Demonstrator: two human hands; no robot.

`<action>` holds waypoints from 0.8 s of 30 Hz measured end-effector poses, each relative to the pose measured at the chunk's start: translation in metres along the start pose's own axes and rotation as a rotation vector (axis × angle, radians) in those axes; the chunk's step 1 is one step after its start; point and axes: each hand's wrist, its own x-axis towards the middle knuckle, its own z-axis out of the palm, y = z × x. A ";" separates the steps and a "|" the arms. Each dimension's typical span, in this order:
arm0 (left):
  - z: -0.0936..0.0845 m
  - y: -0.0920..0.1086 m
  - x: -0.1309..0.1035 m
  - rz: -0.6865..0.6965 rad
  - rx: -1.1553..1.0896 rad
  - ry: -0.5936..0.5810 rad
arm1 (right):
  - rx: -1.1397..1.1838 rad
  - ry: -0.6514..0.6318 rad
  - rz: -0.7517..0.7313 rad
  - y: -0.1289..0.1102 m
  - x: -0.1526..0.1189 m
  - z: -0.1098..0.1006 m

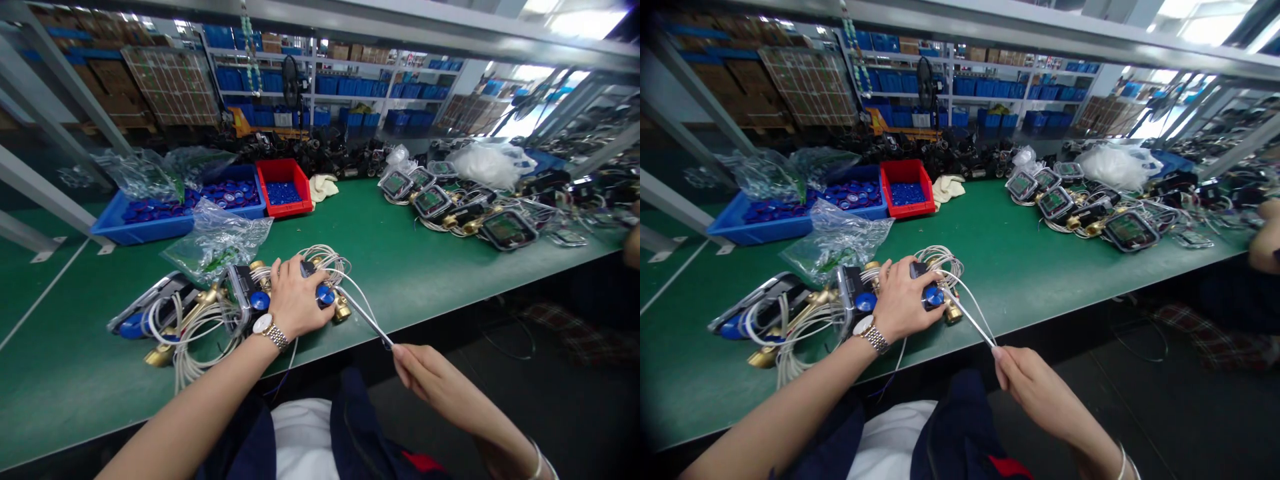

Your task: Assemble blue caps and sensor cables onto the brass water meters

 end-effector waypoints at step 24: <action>-0.004 0.002 -0.002 -0.081 -0.068 0.043 | 1.498 -0.234 -0.073 -0.122 0.028 0.110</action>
